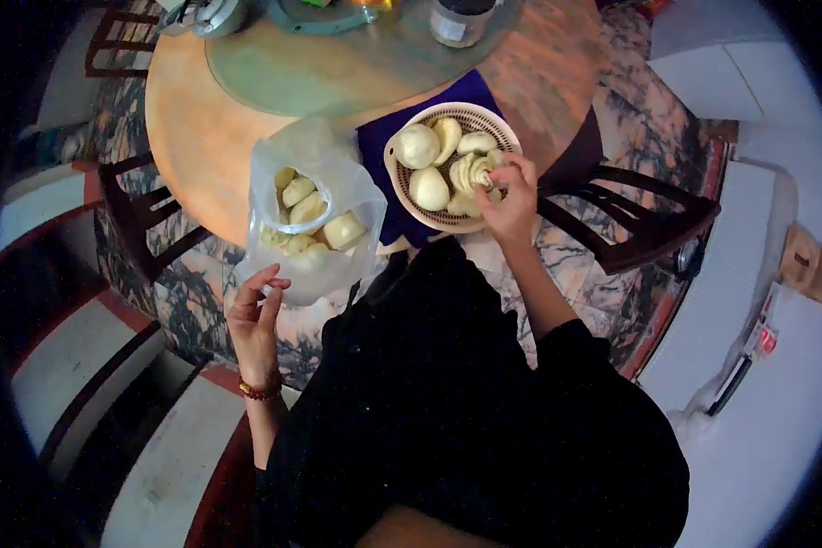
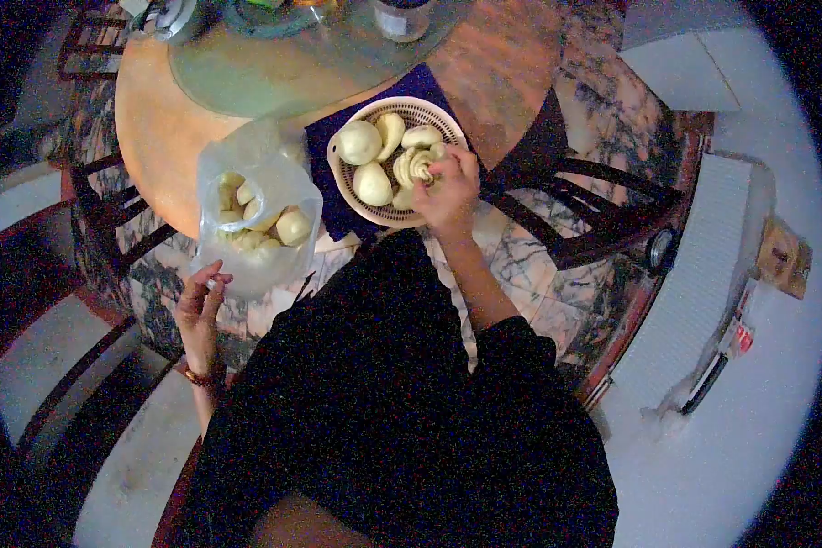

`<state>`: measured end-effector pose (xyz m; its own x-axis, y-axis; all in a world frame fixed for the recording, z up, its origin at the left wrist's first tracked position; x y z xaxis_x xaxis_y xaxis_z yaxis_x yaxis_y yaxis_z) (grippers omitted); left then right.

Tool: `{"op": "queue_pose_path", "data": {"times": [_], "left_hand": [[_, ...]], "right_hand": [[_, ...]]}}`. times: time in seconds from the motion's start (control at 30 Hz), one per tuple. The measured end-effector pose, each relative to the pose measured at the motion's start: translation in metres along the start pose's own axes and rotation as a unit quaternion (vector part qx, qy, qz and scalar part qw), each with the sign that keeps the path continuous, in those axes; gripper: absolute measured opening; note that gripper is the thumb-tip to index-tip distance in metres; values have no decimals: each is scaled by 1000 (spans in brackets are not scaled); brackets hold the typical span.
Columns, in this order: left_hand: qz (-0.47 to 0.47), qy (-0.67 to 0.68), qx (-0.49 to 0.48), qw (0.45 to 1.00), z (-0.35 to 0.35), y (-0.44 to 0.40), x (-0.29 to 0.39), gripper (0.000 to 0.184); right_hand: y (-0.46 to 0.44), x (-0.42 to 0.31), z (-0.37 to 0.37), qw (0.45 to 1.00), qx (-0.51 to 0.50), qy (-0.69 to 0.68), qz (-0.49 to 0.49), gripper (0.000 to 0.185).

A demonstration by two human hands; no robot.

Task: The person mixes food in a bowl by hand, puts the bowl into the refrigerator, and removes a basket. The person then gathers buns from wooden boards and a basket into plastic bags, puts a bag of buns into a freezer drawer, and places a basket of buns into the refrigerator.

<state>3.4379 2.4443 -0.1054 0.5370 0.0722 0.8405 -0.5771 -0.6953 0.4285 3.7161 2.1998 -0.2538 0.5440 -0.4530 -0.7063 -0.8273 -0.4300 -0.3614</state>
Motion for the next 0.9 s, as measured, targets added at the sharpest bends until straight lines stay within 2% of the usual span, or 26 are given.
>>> {"op": "queue_pose_path", "data": {"times": [0.07, 0.13, 0.17, 0.2, 0.27, 0.37, 0.43, 0.6, 0.67, 0.7, 0.73, 0.77, 0.8, 0.83, 0.9], "left_hand": [[-5, 3, 1, 1000, -1, 1, -1, 27], [-27, -2, 0, 1000, -1, 2, 0, 27], [-29, -1, 0, 1000, -1, 3, -1, 27], [-27, 6, -3, 1000, -1, 3, -1, 27], [-25, 14, -6, 1000, 0, 3, -3, 27], [-15, 10, 3, 1000, 1, 4, -5, 31], [-37, 48, 28, 998, 0, 6, -7, 36], [-77, 32, 51, 995, -6, 11, -9, 50], [-97, 30, 62, 993, -7, 14, -12, 56], [-124, 40, 82, 988, -5, 15, -13, 60], [-151, 50, 106, 981, -5, 17, -16, 65], [-152, 55, 120, 979, -9, 18, -20, 65], [-162, 48, 84, 982, -10, 18, -28, 66], [-172, 40, 49, 983, -13, 18, -37, 68], [-160, 66, 57, 983, -11, 17, -48, 67]], "right_hand": [[-6, -4, -7, 1000, 14, -16, -6, 28], [-8, 4, -12, 971, 22, -149, 183, 27], [-2, 35, -7, 963, 49, -202, 170, 22], [-12, 28, -18, 950, 68, -214, 216, 18], [-25, 33, -31, 931, 104, -236, 258, 22], [-47, 15, -47, 931, 116, -224, 263, 22], [-48, 16, -46, 941, 92, -215, 246, 22], [-38, 14, -25, 954, 9, -212, 212, 25], [-33, 7, -13, 960, -31, -194, 199, 20], [-31, 5, -8, 982, -6, -118, 149, 27], [-32, 4, -6, 982, -12, -123, 142, 27], [-35, -17, -8, 996, -27, -45, 72, 28], [-35, -38, -8, 999, -40, 29, 0, 29], [-30, -55, -1, 994, -94, -61, 13, 24], [-19, -113, 6, 950, -257, -177, 10, 15]]}}
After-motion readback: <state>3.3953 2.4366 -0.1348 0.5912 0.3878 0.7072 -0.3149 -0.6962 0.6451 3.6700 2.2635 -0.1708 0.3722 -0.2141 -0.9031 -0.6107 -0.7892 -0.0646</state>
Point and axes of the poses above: each hand's wrist, its own y-axis away from the middle knuckle, its own z-axis out of the palm, x = y × z, the point moved 2 cm from there along -y, towards the middle knuckle, and after that the axes turned 2 degrees about -z, right-handed, at the moved point
